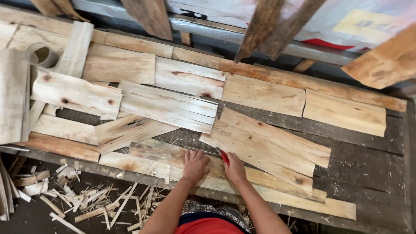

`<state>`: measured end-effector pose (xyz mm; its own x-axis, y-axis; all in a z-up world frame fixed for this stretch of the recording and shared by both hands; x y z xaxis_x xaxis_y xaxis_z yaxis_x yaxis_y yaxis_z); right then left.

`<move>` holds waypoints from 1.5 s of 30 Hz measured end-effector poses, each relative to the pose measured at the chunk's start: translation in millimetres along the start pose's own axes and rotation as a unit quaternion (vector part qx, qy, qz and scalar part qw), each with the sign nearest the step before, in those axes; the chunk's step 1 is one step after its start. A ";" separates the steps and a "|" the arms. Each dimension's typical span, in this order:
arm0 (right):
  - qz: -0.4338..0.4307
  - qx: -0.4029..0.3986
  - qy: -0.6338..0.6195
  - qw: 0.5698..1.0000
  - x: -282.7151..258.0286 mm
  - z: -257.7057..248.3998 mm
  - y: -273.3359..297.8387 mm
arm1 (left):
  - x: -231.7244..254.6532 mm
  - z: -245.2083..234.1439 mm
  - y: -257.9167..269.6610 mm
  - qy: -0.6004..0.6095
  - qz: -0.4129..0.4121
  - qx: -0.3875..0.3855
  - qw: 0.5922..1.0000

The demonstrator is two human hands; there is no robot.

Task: Trimming and fitting thin wooden planks or shingles using a utility knife on a wooden platform.

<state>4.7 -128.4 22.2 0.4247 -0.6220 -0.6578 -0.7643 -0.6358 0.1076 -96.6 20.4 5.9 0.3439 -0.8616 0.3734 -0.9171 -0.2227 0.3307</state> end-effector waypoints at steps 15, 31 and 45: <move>0.010 -0.043 -0.016 0.999 14.2 -9.9 -1.5 | 19.4 0.9 3.4 0.009 0.013 -0.037 0.999; 0.089 -0.120 0.052 0.987 22.6 -7.4 -3.4 | 23.5 -8.8 5.9 0.037 -0.009 -0.055 0.998; 0.023 -0.144 0.085 0.986 3.9 -14.1 -7.7 | 29.8 -20.3 15.3 0.101 0.013 -0.001 0.995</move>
<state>19.1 -132.3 29.3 0.4870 -0.7053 -0.5151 -0.6261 -0.6931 0.3572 -96.3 0.6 39.6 0.3539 -0.7574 0.5488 -0.9259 -0.2008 0.3200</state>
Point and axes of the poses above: each hand's wrist, its own y-axis away from the middle knuckle, its own z-axis out of the palm, x = y × z, the point moved 7 cm from there along -y, towards the middle knuckle, and after that the axes turned 4 degrees about -z, right-handed, at the moved point
